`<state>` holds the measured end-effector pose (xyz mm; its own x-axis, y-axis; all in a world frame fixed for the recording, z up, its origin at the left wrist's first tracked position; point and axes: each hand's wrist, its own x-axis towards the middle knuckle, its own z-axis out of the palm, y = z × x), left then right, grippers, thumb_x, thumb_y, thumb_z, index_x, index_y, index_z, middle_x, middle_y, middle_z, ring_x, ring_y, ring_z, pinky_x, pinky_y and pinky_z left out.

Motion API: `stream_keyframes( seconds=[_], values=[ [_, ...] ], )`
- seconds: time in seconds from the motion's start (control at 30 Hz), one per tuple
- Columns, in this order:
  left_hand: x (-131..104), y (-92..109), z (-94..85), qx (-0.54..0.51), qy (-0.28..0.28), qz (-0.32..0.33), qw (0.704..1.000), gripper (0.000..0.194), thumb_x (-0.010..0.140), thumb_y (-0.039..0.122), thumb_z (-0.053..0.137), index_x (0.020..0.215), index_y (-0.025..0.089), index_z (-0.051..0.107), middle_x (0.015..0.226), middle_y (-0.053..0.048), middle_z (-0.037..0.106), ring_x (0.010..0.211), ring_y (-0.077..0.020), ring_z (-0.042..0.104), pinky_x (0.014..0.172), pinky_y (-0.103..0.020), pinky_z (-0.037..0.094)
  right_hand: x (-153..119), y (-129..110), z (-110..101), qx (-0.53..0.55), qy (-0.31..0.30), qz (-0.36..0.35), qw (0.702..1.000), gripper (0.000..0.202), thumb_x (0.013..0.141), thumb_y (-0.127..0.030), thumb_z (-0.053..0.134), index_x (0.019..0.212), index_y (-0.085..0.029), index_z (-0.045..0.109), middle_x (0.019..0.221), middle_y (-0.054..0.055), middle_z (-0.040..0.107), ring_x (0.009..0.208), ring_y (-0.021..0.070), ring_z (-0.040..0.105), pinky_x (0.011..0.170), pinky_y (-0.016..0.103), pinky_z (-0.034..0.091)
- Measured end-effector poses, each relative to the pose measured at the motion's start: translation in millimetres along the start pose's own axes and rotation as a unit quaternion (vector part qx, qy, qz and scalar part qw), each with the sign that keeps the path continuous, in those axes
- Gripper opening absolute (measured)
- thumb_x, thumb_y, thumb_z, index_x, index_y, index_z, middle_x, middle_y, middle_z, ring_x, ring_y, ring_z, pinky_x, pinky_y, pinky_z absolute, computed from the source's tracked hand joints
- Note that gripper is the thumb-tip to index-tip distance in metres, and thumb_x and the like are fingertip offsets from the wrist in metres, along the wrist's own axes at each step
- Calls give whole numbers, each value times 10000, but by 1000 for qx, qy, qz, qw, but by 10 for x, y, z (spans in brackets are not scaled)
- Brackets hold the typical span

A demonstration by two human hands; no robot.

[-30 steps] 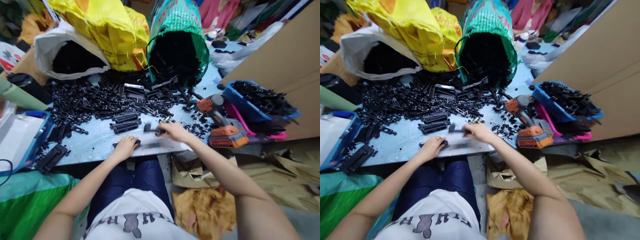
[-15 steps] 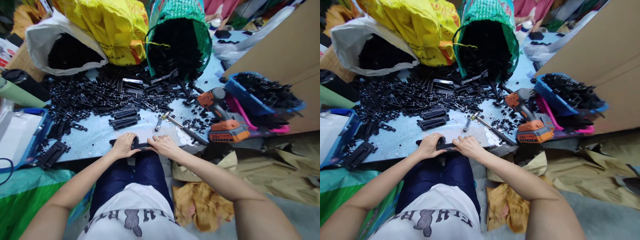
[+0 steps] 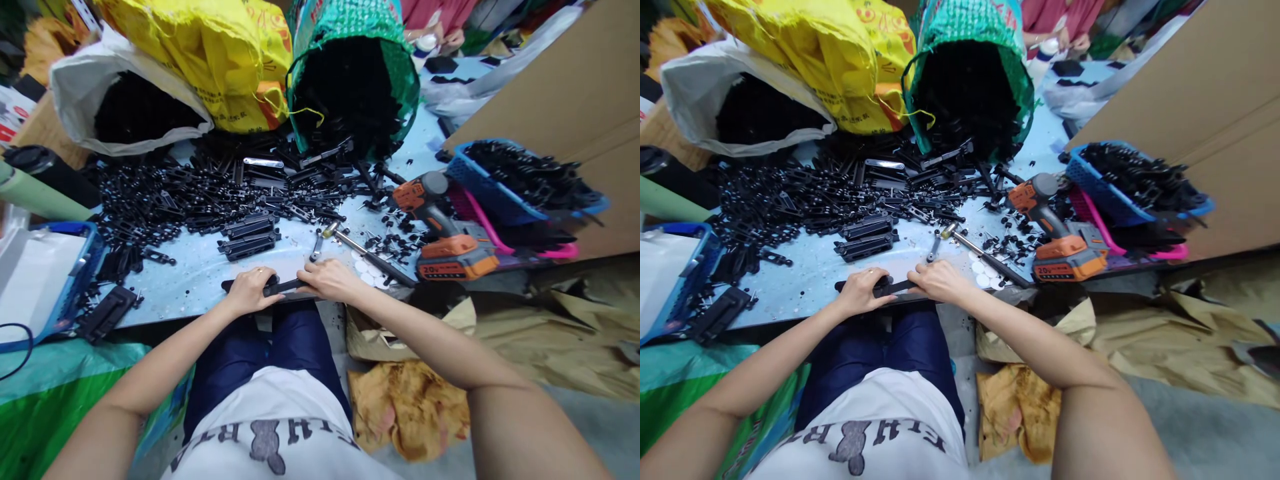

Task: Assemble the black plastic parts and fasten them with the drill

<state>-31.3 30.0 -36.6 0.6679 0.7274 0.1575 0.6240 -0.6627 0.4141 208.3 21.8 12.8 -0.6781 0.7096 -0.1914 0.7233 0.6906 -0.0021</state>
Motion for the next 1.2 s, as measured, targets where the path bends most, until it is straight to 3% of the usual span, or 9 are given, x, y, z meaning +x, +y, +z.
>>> stream_keyframes(
  seconds=[0.13,0.27,0.4,0.57,0.67,0.77,0.9,1.1,1.2],
  values=[
    [442,148,2,8,-35,17,999,438,849,485,490,1171,187,494,1120,-99,574,1053,-242,519,875,-367,427,-68,158,292,23,49,5,999,485,920,-551,304,923,-158,588,848,76,592,774,172,548,627,267,287],
    [1352,258,139,35,-16,-27,999,328,897,117,316,1125,157,548,1107,-119,558,1049,-226,492,873,-360,404,-159,202,519,34,84,19,996,474,906,-545,358,898,-147,615,840,84,591,810,185,525,691,291,303],
    [2026,246,321,101,-12,-49,994,312,850,32,330,986,74,607,1103,-194,545,1062,-288,464,813,-397,391,-260,241,530,65,107,48,991,433,916,-509,374,981,-157,617,879,89,612,838,191,522,724,297,323],
    [2183,256,455,95,-10,-28,995,304,857,20,319,1005,30,584,1087,-217,561,1076,-288,456,842,-412,359,-192,740,376,53,171,326,928,357,955,-331,322,1074,-130,591,996,134,617,947,230,517,791,313,361],
    [2181,307,410,80,-4,-33,996,268,859,32,347,988,27,582,1052,-211,585,1055,-275,477,856,-402,361,-49,1094,296,56,103,409,905,293,906,-259,420,1109,-125,583,1022,148,617,944,248,541,766,313,390],
    [2028,282,209,48,13,-38,998,232,863,69,397,997,65,586,1022,-165,613,1014,-239,512,869,-364,374,8,1217,203,80,76,412,904,272,873,-184,431,1063,-126,617,1023,152,613,901,237,575,762,309,411],
    [1276,61,-189,-45,89,-99,990,234,871,228,475,1044,119,589,1018,-106,632,913,-191,566,820,-315,424,-66,908,76,186,187,312,913,255,865,-196,471,1046,-132,639,1044,126,614,908,206,588,803,291,436],
    [-67,-182,-420,-518,196,-367,747,453,547,490,753,793,122,658,657,-25,614,579,-111,530,566,-240,409,64,105,29,405,161,113,893,149,813,-235,596,920,-157,665,871,43,674,727,132,617,697,228,474],
    [-300,-171,-352,-567,184,-397,698,479,461,466,803,754,113,666,633,-25,617,547,-90,510,536,-217,388,171,-59,-5,336,141,111,925,117,811,-182,593,892,-146,671,863,60,673,731,136,615,702,232,459]
  ],
)
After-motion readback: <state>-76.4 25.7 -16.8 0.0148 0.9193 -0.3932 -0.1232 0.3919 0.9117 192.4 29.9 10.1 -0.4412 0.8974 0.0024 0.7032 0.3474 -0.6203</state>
